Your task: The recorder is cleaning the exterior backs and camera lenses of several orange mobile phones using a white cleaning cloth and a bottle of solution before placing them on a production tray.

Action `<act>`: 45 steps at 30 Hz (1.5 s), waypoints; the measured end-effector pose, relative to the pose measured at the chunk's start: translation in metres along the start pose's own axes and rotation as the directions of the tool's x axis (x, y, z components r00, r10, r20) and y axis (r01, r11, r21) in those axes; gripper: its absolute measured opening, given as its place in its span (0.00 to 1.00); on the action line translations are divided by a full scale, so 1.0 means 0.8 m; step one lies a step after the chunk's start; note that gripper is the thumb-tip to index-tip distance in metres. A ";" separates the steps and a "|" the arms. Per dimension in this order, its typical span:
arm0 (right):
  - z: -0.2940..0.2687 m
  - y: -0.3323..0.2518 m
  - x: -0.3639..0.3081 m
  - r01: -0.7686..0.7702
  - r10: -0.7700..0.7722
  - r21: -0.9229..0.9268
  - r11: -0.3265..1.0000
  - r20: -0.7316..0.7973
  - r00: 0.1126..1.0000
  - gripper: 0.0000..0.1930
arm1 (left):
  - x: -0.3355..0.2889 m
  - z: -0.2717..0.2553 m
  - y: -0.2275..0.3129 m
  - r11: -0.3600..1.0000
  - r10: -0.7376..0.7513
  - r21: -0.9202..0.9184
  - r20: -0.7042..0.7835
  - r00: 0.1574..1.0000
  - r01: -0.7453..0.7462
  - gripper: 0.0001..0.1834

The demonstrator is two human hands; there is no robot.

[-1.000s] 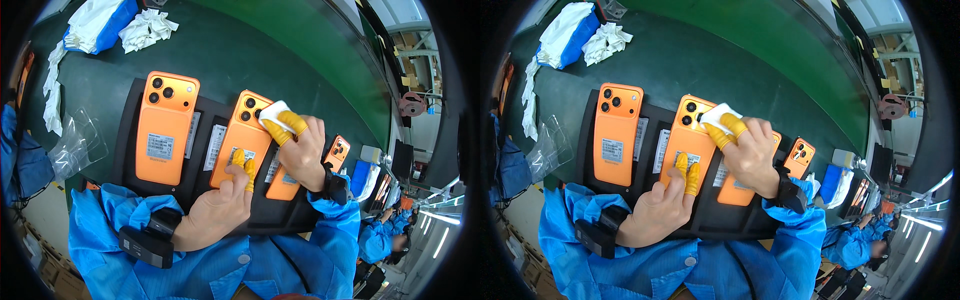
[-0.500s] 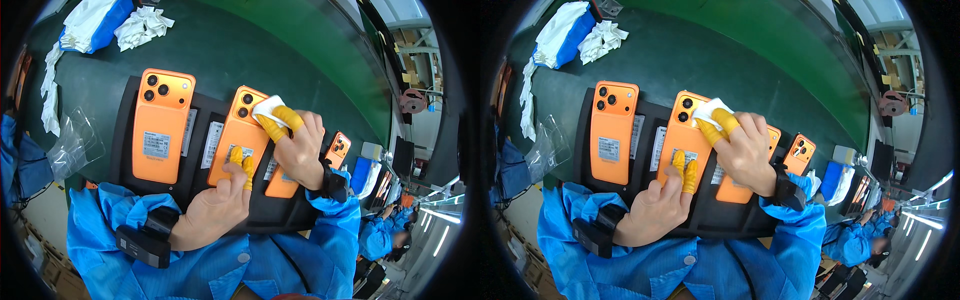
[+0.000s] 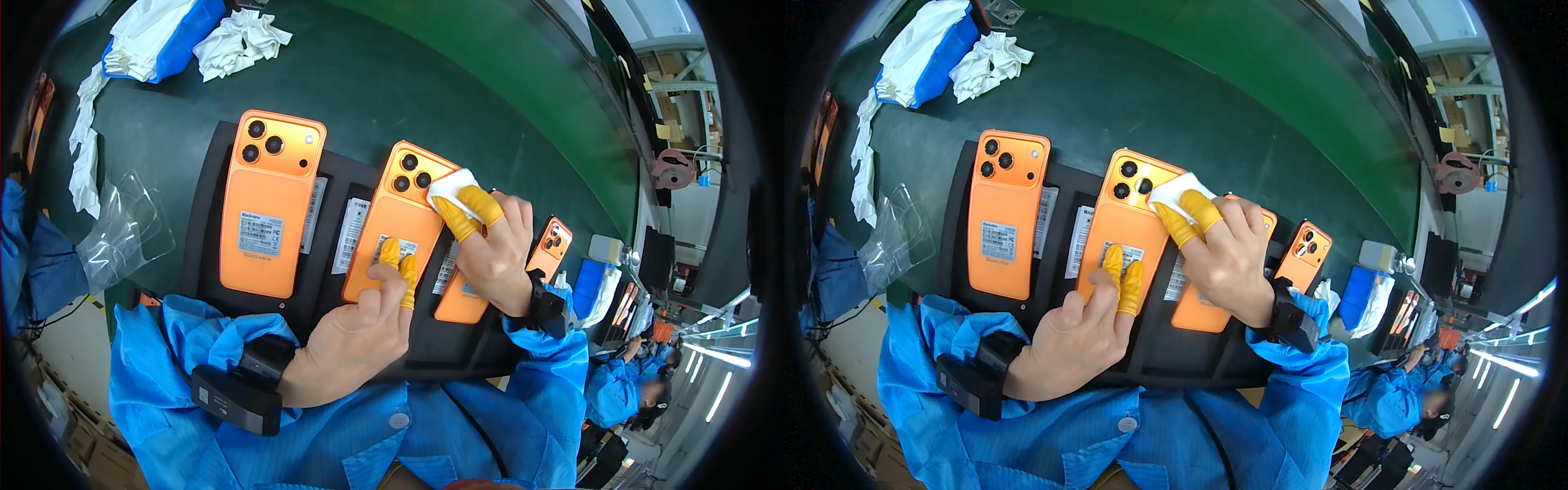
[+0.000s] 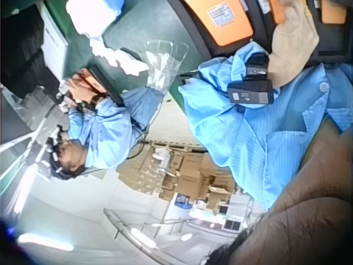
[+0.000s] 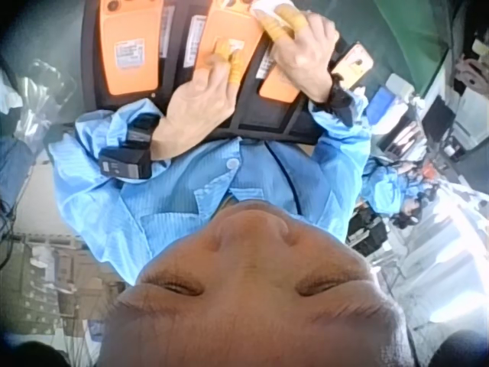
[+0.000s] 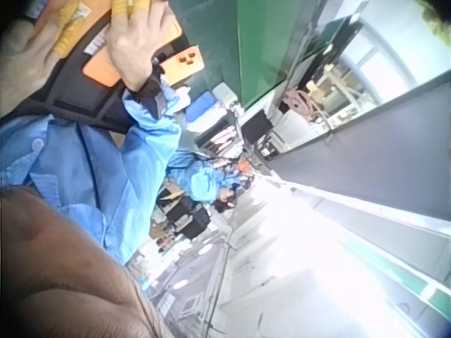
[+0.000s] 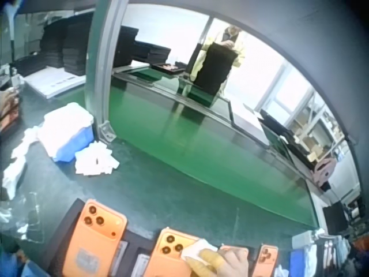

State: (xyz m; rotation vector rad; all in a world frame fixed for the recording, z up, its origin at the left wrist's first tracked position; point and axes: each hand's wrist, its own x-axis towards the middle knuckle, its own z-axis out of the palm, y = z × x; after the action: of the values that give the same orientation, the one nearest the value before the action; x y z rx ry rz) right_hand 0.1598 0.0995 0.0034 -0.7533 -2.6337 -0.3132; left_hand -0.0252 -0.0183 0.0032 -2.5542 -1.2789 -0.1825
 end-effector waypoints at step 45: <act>0.068 -0.044 0.164 0.303 -0.281 0.190 0.934 -0.134 0.950 0.12 | 0.014 0.003 -0.025 0.911 -0.221 0.373 0.075 0.972 0.178 0.10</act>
State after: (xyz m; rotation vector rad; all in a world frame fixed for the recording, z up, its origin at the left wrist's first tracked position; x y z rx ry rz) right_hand 0.0214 0.1480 0.0053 -0.2669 -2.6221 -0.1467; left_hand -0.0346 0.0027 0.0071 -2.1450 -1.4624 0.1542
